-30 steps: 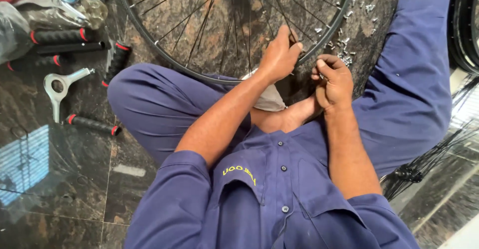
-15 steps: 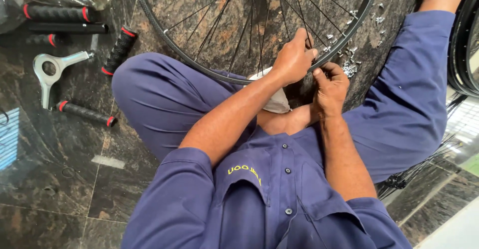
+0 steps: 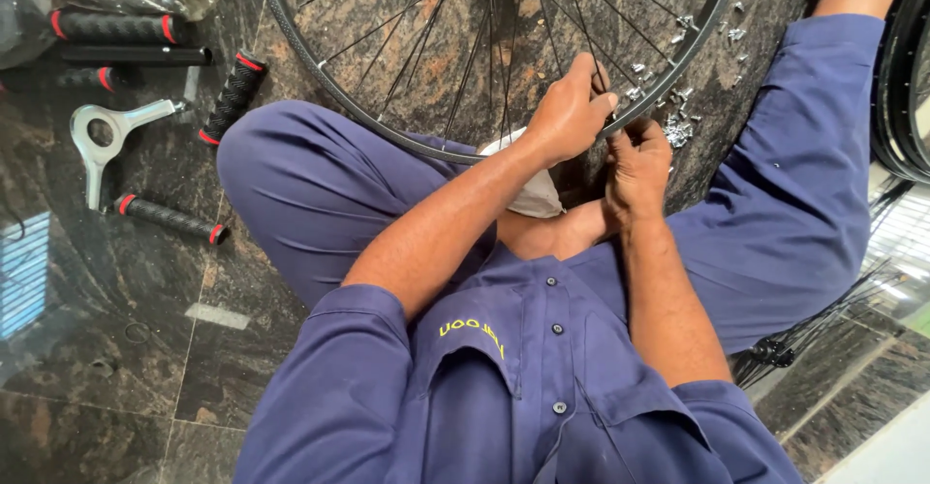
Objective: The person sits on the floor and inserts spokes into the hub of a bicycle wheel one by one, threading them through the holes in the rim and securing them.
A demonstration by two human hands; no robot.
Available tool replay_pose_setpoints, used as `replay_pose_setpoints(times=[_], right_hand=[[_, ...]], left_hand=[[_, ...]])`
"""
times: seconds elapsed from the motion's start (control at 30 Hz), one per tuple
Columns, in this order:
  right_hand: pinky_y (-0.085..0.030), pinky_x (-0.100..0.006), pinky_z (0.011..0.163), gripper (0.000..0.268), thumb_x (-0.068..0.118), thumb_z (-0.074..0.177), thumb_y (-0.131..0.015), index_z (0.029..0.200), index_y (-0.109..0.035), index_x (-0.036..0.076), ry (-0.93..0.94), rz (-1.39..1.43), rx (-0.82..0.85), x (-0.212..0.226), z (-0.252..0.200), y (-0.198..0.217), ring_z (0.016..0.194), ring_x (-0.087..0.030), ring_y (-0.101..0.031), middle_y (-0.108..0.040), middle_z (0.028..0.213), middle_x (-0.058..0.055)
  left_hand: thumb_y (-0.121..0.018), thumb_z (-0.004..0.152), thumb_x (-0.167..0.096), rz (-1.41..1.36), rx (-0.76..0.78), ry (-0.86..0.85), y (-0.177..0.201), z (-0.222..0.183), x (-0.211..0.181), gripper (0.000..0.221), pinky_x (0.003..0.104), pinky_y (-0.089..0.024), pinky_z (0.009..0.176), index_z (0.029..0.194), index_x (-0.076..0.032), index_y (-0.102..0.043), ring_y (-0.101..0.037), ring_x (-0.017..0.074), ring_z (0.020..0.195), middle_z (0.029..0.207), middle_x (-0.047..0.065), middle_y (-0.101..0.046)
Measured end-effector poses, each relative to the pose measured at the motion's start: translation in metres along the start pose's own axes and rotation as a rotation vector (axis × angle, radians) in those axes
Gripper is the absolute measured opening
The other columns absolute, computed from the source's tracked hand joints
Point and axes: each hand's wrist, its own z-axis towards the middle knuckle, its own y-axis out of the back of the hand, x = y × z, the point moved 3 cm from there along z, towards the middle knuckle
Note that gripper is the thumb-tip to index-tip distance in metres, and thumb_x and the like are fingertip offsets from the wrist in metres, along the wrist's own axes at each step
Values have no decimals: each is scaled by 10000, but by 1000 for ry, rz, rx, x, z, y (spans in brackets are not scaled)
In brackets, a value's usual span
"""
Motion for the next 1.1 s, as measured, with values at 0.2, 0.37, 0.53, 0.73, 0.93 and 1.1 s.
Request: replay_pose_setpoints(times=[0.2, 0.37, 0.53, 0.73, 0.93, 1.1], right_hand=[[-446, -219, 601, 194, 57, 983, -750, 1137, -668, -27, -129, 173, 124, 14, -2, -12, 662, -91, -548, -648, 858, -23], [-445, -210, 604, 217, 45, 948, -767, 1127, -669, -28, -113, 146, 157, 16, -5, -11, 680, -83, -552, -664, 888, -17], [-453, -203, 640, 215, 38, 938, -783, 1115, -687, -37, -55, 122, 190, 19, -5, -12, 710, -78, -559, -670, 898, -19], [-436, -194, 618, 208, 30, 921, -773, 1109, -699, -21, -47, 115, 175, 25, -4, -13, 694, -58, -544, -684, 909, -6], [-428, -206, 568, 158, 85, 929, -739, 1064, -704, 13, -89, 188, 152, 27, -6, -14, 644, -79, -544, -664, 860, -8], [-454, -225, 561, 174, 222, 987, -674, 935, -671, 56, -142, 356, 69, 34, -5, -16, 659, -100, -589, -663, 822, -30]], left_hand=[[-724, 852, -162, 100, -89, -58, 4, -5, -13, 326, 441, -552, 763, 1059, -50, -499, -739, 326, 851, 875, 131, -742], [-755, 863, -237, 254, -132, 4, 4, -17, -23, 414, 468, -513, 732, 1129, -48, -500, -700, 362, 797, 832, 147, -706], [-774, 847, -230, 216, -123, -35, 4, -11, -19, 384, 421, -541, 736, 1105, -56, -550, -723, 312, 789, 810, 111, -719], [-753, 831, -205, 124, -97, -97, 8, -10, -22, 401, 419, -567, 718, 1127, -40, -538, -734, 307, 777, 820, 120, -718], [-811, 834, -341, 713, -233, -224, 9, -27, -63, 462, 479, -507, 778, 1086, -30, -580, -655, 378, 892, 896, 162, -693], [-753, 792, -173, 1049, -119, -892, 20, -20, -97, 223, 440, -448, 1007, 979, -106, -651, -587, 327, 1115, 1003, 99, -686]])
